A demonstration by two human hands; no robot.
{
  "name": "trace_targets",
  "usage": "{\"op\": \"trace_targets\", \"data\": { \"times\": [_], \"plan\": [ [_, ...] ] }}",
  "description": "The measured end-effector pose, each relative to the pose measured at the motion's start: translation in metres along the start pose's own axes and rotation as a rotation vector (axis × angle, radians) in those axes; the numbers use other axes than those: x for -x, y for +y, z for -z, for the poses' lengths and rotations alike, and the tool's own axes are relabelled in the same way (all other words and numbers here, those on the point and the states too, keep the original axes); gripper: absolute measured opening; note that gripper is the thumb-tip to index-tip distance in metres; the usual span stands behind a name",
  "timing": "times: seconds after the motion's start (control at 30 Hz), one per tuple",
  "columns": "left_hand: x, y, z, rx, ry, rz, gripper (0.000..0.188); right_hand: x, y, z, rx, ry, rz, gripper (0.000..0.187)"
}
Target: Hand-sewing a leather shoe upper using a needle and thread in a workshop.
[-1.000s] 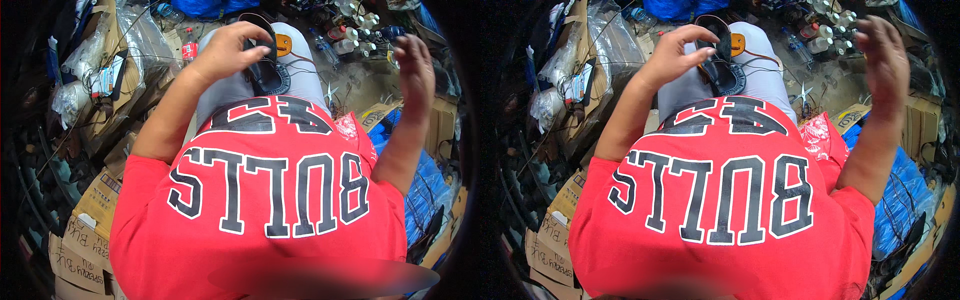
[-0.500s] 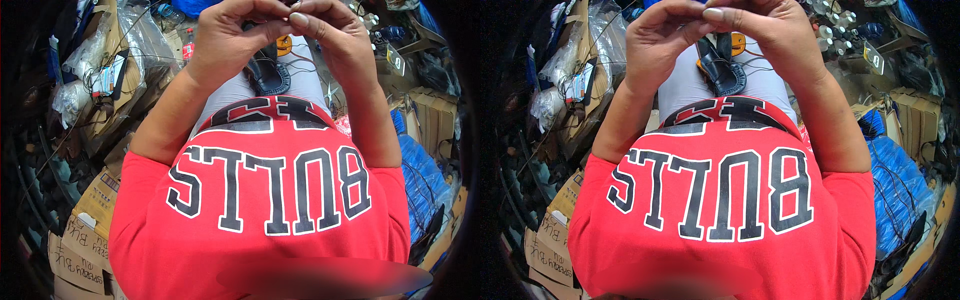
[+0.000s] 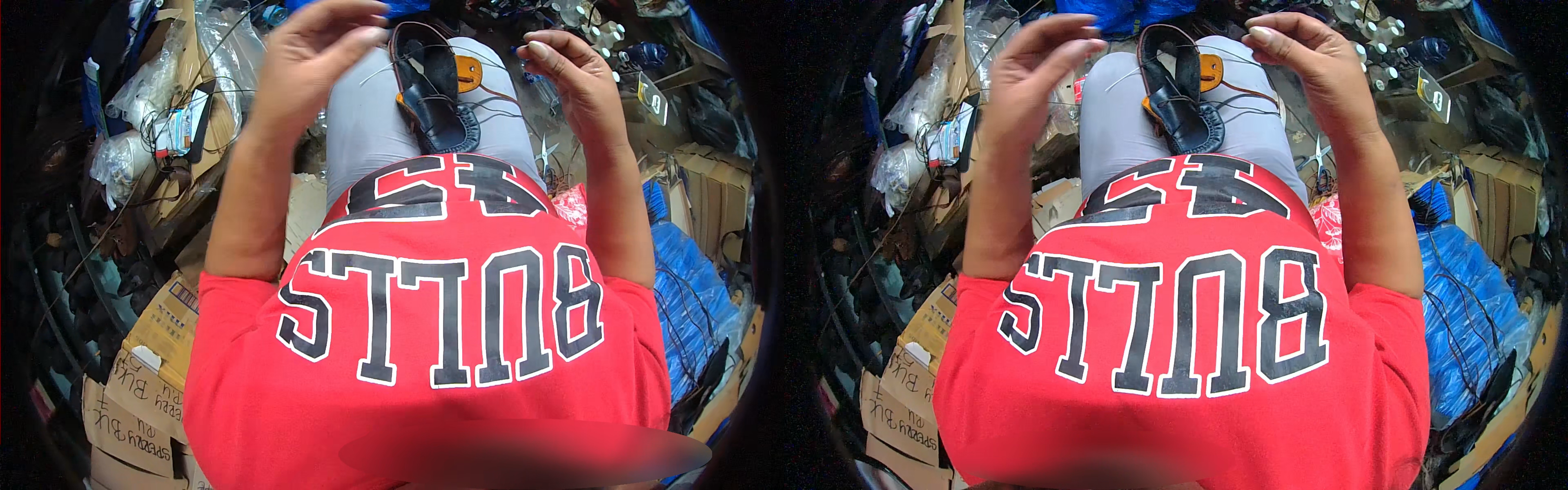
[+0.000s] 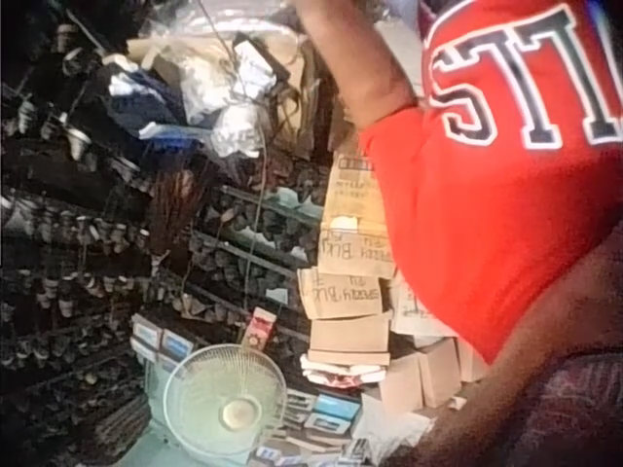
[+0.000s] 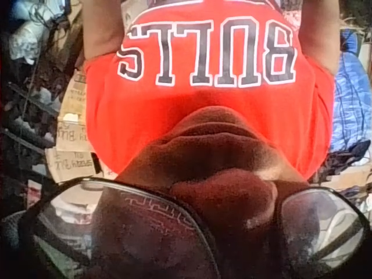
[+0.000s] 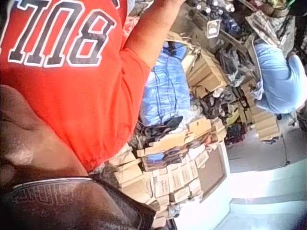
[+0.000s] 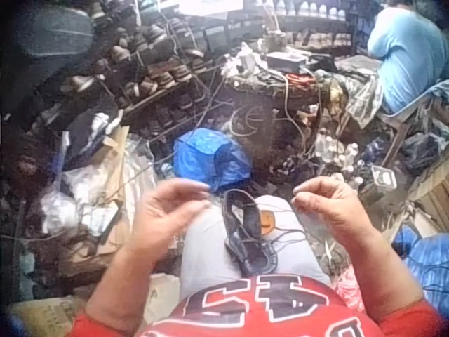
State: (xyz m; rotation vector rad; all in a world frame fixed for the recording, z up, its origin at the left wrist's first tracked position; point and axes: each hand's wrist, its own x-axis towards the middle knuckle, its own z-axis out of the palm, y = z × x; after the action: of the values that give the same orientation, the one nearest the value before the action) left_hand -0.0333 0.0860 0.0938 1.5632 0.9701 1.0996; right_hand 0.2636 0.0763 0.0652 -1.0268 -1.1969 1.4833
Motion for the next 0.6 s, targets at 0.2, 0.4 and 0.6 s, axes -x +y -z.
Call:
{"op": "trace_targets", "data": {
  "times": [0.2,0.4,0.6],
  "plan": [
    [-0.023,-0.049,-0.016,-0.798,-0.054,-0.216,0.020,-0.001,-0.006,-0.009,0.053,-0.045,0.017,0.021],
    [-0.001,-0.097,0.013,-1.047,-0.238,-0.065,0.013,0.014,0.022,0.007,0.400,-0.078,-0.092,0.020],
    [0.001,-0.047,0.057,-0.110,0.232,0.141,0.014,0.032,0.051,-0.017,0.571,-0.150,-0.279,0.024]
  ]
}}
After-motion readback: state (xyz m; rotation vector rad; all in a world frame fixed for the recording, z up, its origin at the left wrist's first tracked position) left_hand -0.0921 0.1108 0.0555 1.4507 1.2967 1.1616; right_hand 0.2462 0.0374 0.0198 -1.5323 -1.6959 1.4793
